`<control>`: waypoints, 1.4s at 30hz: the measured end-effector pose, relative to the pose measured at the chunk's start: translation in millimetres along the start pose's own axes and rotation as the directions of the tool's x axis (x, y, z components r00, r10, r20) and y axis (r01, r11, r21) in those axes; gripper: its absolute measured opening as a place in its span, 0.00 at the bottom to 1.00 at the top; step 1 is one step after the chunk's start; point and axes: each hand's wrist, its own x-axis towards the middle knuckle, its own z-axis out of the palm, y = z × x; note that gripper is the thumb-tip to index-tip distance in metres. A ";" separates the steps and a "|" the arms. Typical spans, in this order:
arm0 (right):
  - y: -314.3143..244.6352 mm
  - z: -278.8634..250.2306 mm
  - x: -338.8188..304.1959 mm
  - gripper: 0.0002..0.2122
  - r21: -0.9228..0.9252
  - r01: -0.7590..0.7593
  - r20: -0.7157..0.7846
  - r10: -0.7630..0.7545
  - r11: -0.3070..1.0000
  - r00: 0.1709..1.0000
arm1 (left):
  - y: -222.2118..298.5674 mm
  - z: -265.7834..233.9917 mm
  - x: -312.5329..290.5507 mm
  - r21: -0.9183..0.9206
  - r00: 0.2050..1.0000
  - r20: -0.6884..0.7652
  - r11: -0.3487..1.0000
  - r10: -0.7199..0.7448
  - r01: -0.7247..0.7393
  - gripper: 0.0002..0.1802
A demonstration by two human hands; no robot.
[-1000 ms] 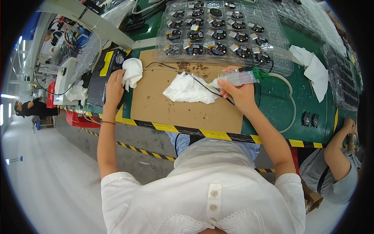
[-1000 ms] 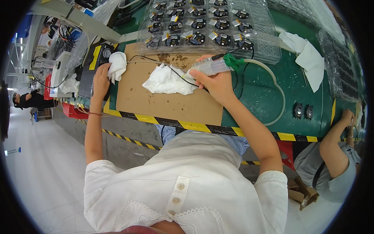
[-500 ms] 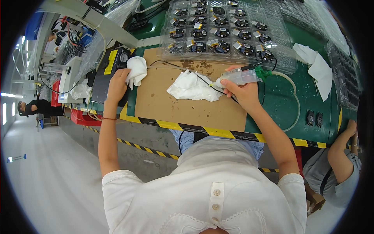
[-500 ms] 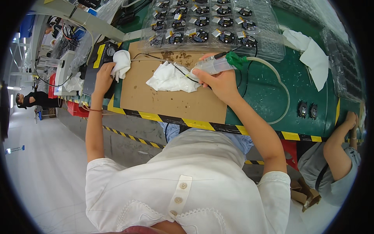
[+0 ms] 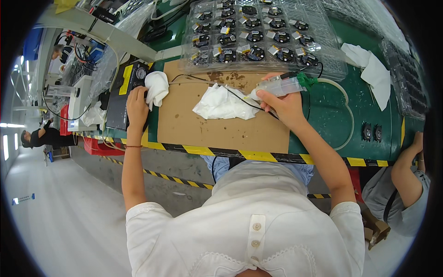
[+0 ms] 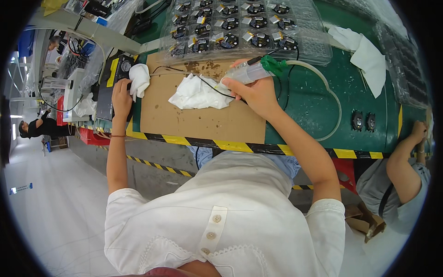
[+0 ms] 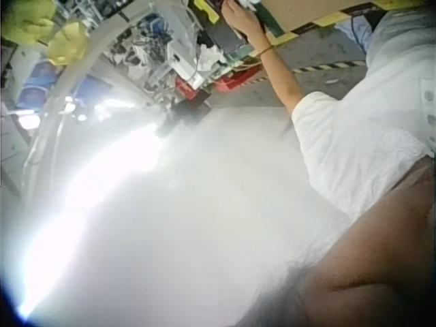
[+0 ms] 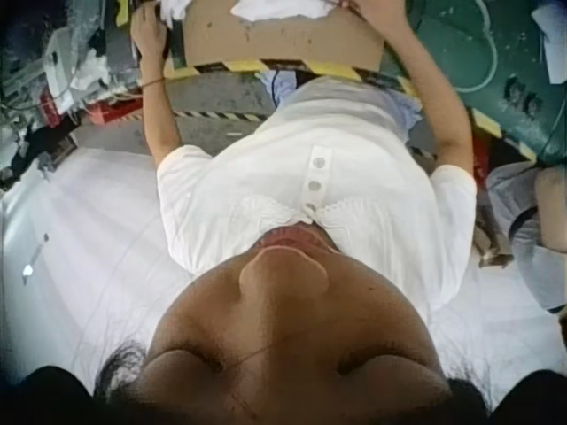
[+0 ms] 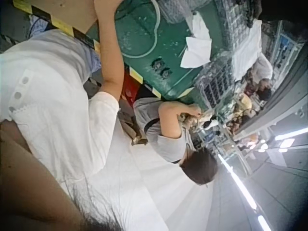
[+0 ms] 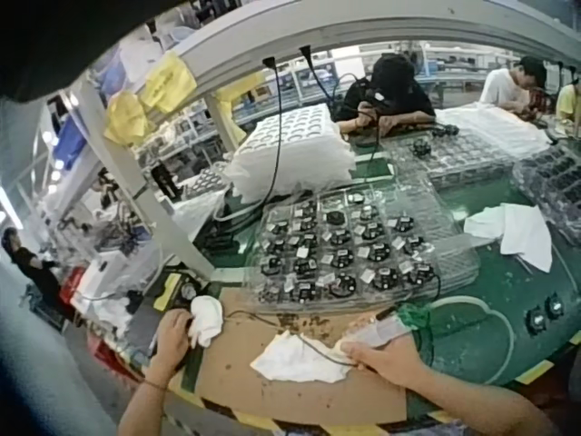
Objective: Applying adhesive to internal components of smartwatches using a precision dispenser and tweezers on an assembly line.
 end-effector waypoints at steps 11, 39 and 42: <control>-1.5 -1.6 -1.3 0.14 0.023 0.001 0.000 -0.001 1.000 1.000 | 4.5 -6.9 2.9 -0.050 0.975 0.213 0.997 0.063 -0.054 0.19; -5.6 -1.6 -3.0 0.14 0.023 0.007 -0.010 -0.007 1.000 1.000 | 29.3 34.7 9.9 0.022 0.992 -0.125 1.000 -0.017 0.020 0.09; -4.3 -2.2 -4.4 0.14 0.028 -0.009 -0.011 0.009 1.000 1.000 | 22.0 35.1 17.6 0.026 0.995 -0.008 0.994 -0.102 0.103 0.11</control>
